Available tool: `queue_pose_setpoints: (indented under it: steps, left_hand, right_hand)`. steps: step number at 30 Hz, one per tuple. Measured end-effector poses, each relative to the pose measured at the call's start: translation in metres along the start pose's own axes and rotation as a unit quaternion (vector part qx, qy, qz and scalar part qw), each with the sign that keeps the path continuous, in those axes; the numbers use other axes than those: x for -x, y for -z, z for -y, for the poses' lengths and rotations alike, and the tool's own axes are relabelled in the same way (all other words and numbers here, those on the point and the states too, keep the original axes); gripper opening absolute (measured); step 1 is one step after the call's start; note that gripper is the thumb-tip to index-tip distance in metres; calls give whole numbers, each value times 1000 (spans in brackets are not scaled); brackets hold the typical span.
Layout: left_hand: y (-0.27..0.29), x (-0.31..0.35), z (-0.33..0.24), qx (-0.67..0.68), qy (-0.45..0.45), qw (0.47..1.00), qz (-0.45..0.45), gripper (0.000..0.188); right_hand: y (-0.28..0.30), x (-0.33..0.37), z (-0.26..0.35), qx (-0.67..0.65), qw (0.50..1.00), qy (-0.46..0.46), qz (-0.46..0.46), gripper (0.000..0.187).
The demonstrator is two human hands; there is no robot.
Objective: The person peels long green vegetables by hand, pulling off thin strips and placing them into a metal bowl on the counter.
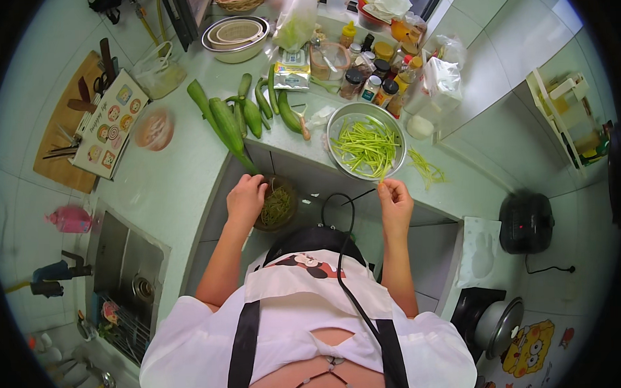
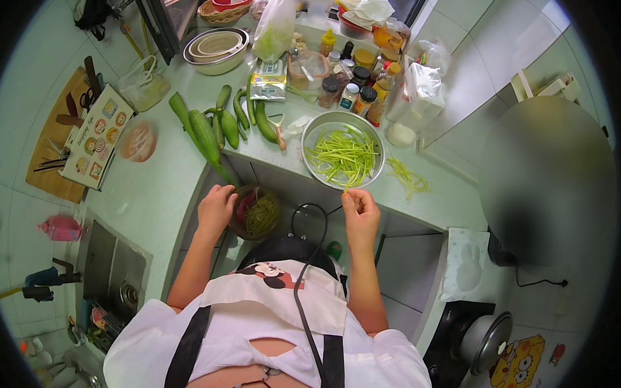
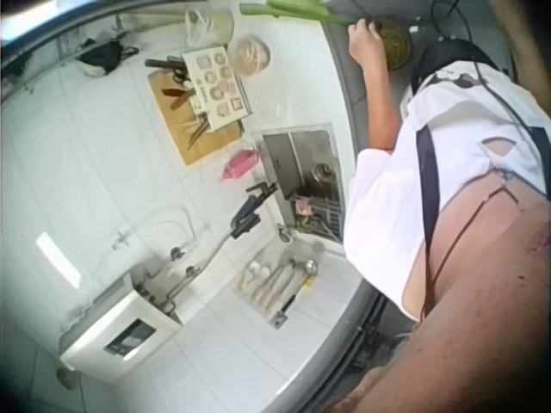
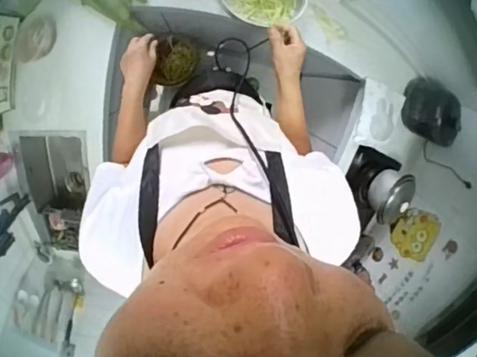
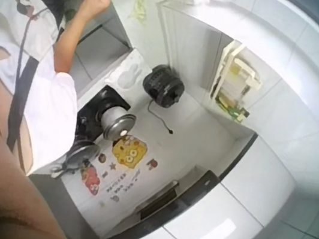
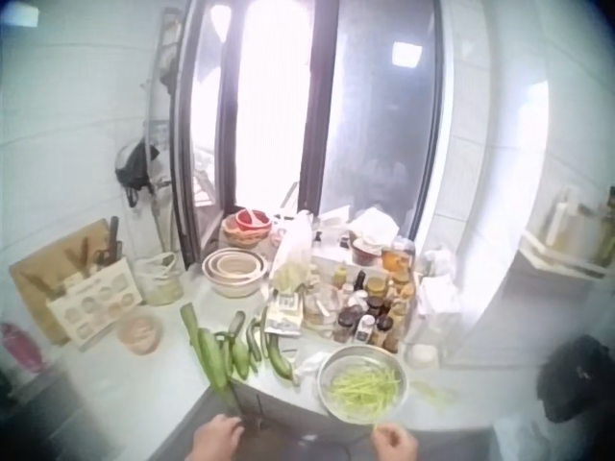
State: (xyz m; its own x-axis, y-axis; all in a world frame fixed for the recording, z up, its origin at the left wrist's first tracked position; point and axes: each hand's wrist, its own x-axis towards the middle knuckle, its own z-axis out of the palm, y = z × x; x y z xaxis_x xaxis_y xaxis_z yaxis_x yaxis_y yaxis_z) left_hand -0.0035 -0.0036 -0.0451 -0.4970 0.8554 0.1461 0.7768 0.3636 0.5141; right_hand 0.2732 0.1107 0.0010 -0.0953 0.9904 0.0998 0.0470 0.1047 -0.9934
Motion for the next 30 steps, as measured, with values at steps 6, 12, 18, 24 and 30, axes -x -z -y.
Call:
queue_pose_setpoints:
  steps: [6,12,18,24,30]
  left_hand:
    - [9,-10,-34,106,-8,994,8,15]
    - [-1,-10,-76,205,-31,977,41,13]
    - [-21,-23,-123,213,-48,973,72,13]
    - [-36,-32,-155,195,-59,976,77,14]
    - [-58,-36,-175,217,-11,972,91,14]
  right_hand:
    - [26,-27,-43,95,995,-22,-12,12]
    - [30,-70,-69,211,977,0,28,24]
    - [53,-98,-74,260,964,0,48,28]
    - [122,-115,-112,284,958,-44,-11,25]
    - [195,-128,-154,435,896,-74,-43,26]
